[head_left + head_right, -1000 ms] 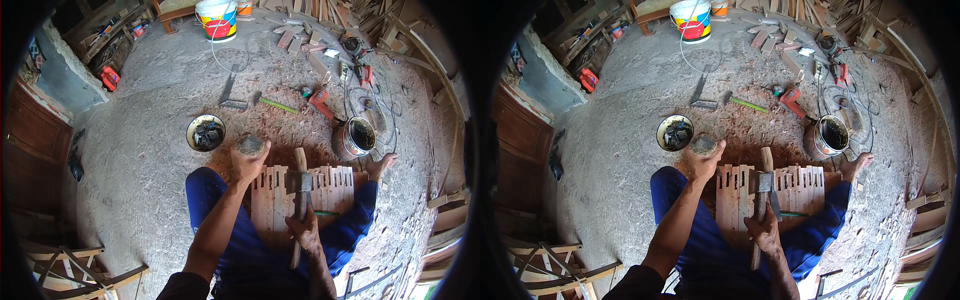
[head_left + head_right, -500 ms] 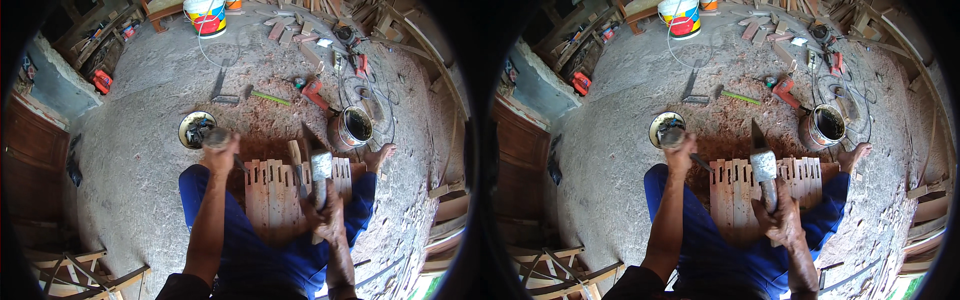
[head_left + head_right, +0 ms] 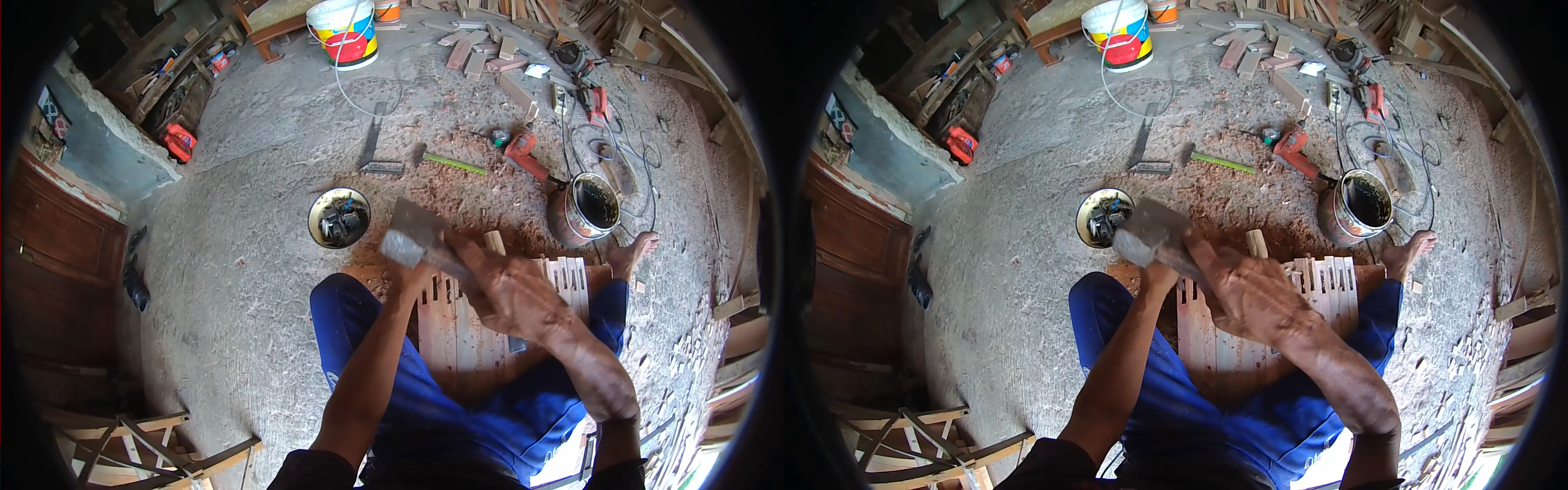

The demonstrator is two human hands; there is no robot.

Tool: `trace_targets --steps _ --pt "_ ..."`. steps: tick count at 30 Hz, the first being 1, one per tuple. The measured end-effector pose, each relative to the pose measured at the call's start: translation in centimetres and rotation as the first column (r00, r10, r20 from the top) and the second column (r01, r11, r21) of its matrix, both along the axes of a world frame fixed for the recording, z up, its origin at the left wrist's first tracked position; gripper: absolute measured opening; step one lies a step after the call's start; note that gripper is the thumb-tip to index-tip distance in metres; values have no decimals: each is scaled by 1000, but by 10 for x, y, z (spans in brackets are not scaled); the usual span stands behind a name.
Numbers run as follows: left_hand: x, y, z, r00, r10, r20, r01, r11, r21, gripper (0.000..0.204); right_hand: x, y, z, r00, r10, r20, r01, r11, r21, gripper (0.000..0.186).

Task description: The person chisels a piece of wood using an axe and a wooden mallet while sitting on the floor. They strike the back of the axe blade with the mallet to carve the wood.

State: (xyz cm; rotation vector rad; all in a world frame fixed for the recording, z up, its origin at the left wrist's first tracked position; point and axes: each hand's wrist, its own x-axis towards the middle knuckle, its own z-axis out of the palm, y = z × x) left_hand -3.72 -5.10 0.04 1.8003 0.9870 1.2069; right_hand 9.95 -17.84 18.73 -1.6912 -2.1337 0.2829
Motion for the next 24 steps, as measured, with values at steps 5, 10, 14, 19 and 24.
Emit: trace_targets --steps 5,10,14,19,24 --pt "6 25 15 957 -51 284 85 991 -106 16 -6 20 58 976 -79 -204 108 985 132 62" --pt "4 7 14 974 -55 222 66 997 -43 17 3 33 21 981 -62 184 65 998 -11 52" --pt "16 3 24 916 -63 396 31 996 86 15 14 28 -5 988 7 154 29 973 -228 54" --pt "23 53 -7 932 59 358 46 960 -278 13 4 41 79 970 -46 -239 65 995 76 45" --pt "25 43 -8 959 63 276 11 966 -259 12 1 67 52 956 -274 105 279 959 -39 32"
